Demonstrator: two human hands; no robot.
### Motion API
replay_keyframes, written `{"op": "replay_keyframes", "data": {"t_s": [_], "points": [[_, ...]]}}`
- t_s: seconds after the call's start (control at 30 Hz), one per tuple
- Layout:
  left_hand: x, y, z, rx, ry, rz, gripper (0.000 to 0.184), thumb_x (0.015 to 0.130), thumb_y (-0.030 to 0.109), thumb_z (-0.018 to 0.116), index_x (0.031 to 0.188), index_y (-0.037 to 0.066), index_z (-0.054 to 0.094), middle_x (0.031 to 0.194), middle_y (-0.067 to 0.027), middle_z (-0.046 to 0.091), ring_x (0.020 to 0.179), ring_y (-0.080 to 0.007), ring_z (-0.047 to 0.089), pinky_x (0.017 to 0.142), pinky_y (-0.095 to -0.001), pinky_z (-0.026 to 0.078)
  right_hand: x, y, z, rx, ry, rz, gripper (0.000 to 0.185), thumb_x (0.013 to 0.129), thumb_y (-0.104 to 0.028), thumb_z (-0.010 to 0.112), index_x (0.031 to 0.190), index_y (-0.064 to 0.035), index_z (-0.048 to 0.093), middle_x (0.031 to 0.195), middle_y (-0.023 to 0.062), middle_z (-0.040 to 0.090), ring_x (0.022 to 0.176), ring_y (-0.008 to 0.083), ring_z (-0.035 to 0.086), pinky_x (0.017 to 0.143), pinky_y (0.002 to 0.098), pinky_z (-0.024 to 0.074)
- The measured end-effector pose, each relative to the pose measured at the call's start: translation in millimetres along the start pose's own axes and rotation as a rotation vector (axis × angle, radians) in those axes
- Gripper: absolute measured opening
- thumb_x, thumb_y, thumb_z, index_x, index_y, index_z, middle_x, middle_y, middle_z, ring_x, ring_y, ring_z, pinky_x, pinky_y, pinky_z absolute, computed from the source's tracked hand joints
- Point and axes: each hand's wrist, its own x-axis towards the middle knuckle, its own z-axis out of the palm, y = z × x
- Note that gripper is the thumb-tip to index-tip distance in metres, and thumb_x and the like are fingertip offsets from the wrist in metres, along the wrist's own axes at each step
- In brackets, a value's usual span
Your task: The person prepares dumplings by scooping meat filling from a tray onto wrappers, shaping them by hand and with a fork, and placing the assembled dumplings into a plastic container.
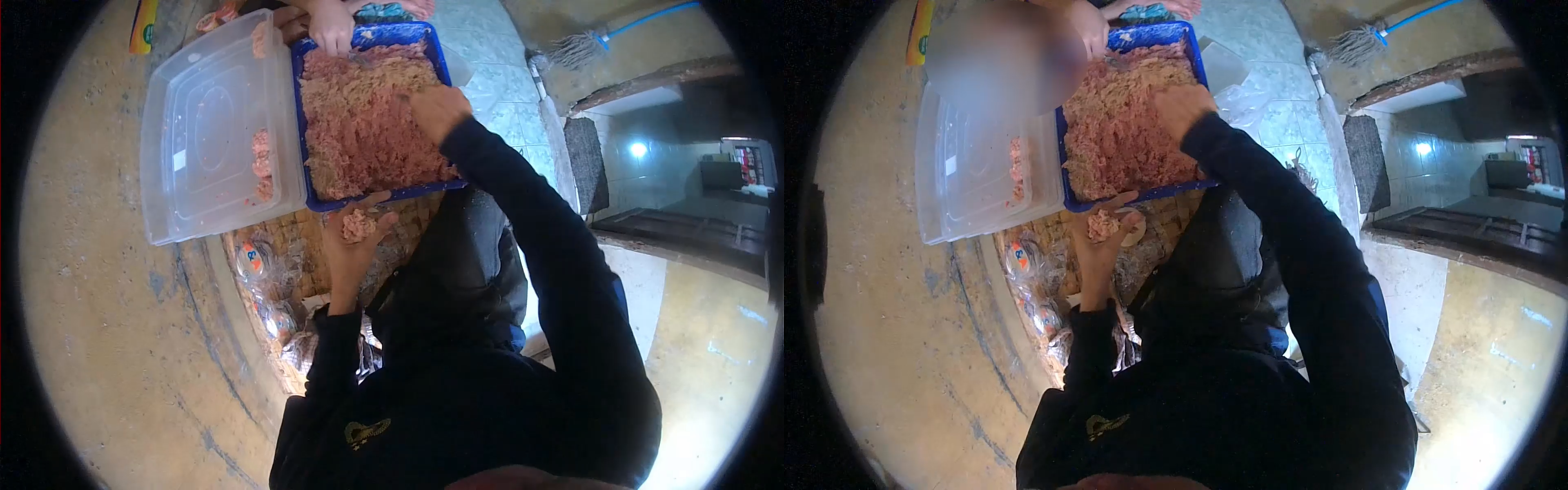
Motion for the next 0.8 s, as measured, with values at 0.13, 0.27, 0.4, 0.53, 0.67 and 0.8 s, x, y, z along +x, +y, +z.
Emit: {"op": "replay_keyframes", "data": {"t_s": [0.13,0.27,0.4,0.53,0.67,0.8], "points": [[-0.6,-6.0,6.9,-0.004,0.069,0.170,0.060,0.088,-0.004,0.076,0.140,-0.004,0.047,0.126,-0.0163,0.069,0.105,-0.0196,0.071,0.087,-0.0302,0.061,24.7,-34.7,92.9,-0.137,-0.142,-0.053,0.013,0.085,-0.013,0.065,0.081,-0.0093,0.077,0.082,0.0144,0.075,0.078,0.0345,0.075,0.069,0.0477,0.0599],[1.4,-7.3,-12.5,-0.033,0.132,0.077,0.059,0.087,-0.005,0.077,0.138,-0.002,0.050,0.120,-0.0166,0.070,0.102,-0.0195,0.070,0.087,-0.0302,0.060,-3.7,-32.8,78.2,-0.076,-0.254,-0.255,0.012,0.082,-0.014,0.066,0.082,-0.0081,0.077,0.081,0.0157,0.074,0.076,0.0358,0.074,0.068,0.0485,0.0593],[18.7,7.6,-27.7,0.146,0.095,0.166,0.055,0.084,-0.004,0.082,0.133,0.001,0.058,0.109,-0.0101,0.073,0.098,-0.0146,0.069,0.086,-0.0292,0.058,-23.5,-11.5,-12.6,0.118,-0.400,-0.124,0.017,0.091,-0.020,0.066,0.090,-0.0080,0.077,0.084,0.0178,0.074,0.074,0.0377,0.073,0.068,0.0488,0.0579],[32.8,13.9,-25.1,0.250,0.006,0.098,0.040,0.080,-0.001,0.087,0.116,0.000,0.069,0.101,-0.0054,0.076,0.093,-0.0111,0.068,0.084,-0.0272,0.056,-70.5,-1.6,-84.0,0.480,-0.134,0.024,0.022,0.098,-0.024,0.065,0.111,-0.0108,0.078,0.084,0.0183,0.074,0.073,0.0355,0.072,0.069,0.0465,0.0576],[43.6,18.7,5.7,0.255,-0.051,0.196,0.038,0.078,0.002,0.090,0.110,0.000,0.071,0.099,-0.0048,0.075,0.089,-0.0098,0.067,0.082,-0.0262,0.055,-116.1,-20.1,-125.1,0.722,-0.049,0.030,0.028,0.096,-0.014,0.069,0.123,-0.0102,0.074,0.086,0.0188,0.073,0.071,0.0357,0.071,0.067,0.0422,0.0577],[39.7,18.7,31.0,0.197,-0.087,0.293,0.034,0.076,-0.001,0.088,0.103,0.001,0.067,0.090,-0.0010,0.070,0.084,-0.0077,0.064,0.076,-0.0257,0.054,-149.1,-39.8,-128.5,0.769,0.123,-0.067,0.032,0.092,-0.005,0.070,0.123,-0.0078,0.075,0.091,0.0163,0.076,0.074,0.0331,0.073,0.068,0.0393,0.0582]]}}
